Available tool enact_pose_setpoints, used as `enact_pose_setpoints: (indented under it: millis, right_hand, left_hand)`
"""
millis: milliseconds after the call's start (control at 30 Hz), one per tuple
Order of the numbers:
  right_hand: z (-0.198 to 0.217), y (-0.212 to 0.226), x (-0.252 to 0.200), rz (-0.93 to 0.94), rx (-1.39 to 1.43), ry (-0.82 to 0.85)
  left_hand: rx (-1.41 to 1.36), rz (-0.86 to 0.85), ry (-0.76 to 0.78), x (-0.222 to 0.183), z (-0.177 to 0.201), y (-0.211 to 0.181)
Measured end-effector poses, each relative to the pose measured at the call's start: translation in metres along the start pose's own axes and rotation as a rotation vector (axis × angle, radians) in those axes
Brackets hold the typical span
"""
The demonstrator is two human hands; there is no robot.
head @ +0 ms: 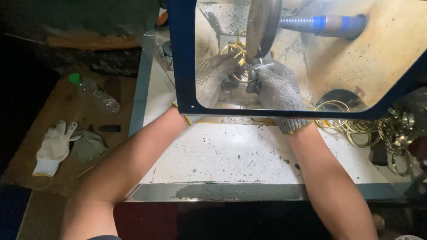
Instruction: Polishing a gold-colored jewelry item using a rotating polishing wheel inside a protective enclosure.
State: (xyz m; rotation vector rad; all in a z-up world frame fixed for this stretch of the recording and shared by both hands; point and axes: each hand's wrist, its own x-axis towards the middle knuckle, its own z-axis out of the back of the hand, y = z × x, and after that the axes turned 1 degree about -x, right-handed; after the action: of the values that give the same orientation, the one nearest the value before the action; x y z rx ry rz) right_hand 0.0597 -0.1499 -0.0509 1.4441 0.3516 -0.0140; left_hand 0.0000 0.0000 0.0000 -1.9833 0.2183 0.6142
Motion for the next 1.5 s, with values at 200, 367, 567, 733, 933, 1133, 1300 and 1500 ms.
enact_pose_setpoints:
  millis: [200, 367, 567, 733, 933, 1133, 1300, 1500]
  right_hand:
    - [-0.027, 0.042, -0.033, -0.073, -0.091, -0.237]
    - [-0.006, 0.028, -0.042, 0.053, -0.128, 0.006]
    - [0.006, -0.016, -0.009, 0.172, 0.115, 0.157]
    - [-0.021, 0.016, -0.043, 0.040, 0.380, -0.063]
    - [0.010, -0.002, -0.034, 0.184, 0.120, 0.174]
    - [-0.010, 0.020, -0.055, 0.097, 0.505, 0.059]
    - [0.010, -0.012, -0.029, 0.121, 0.314, 0.194]
    - [0.009, -0.017, -0.015, 0.133, 0.308, 0.120]
  left_hand:
    - [-0.019, -0.045, -0.023, -0.011, -0.004, 0.005]
    - [0.044, -0.103, -0.039, 0.001, -0.003, 0.011]
    - [0.047, -0.130, -0.050, -0.037, -0.019, -0.006]
    - [0.010, -0.152, 0.012, -0.031, -0.013, -0.004]
    - [0.169, -0.118, 0.052, -0.073, -0.017, -0.018]
    - [0.182, -0.115, 0.032, -0.069, -0.023, -0.022]
    - [0.206, -0.106, -0.020, -0.060, -0.021, -0.019]
    - [0.184, -0.135, 0.076, -0.074, -0.021, -0.018]
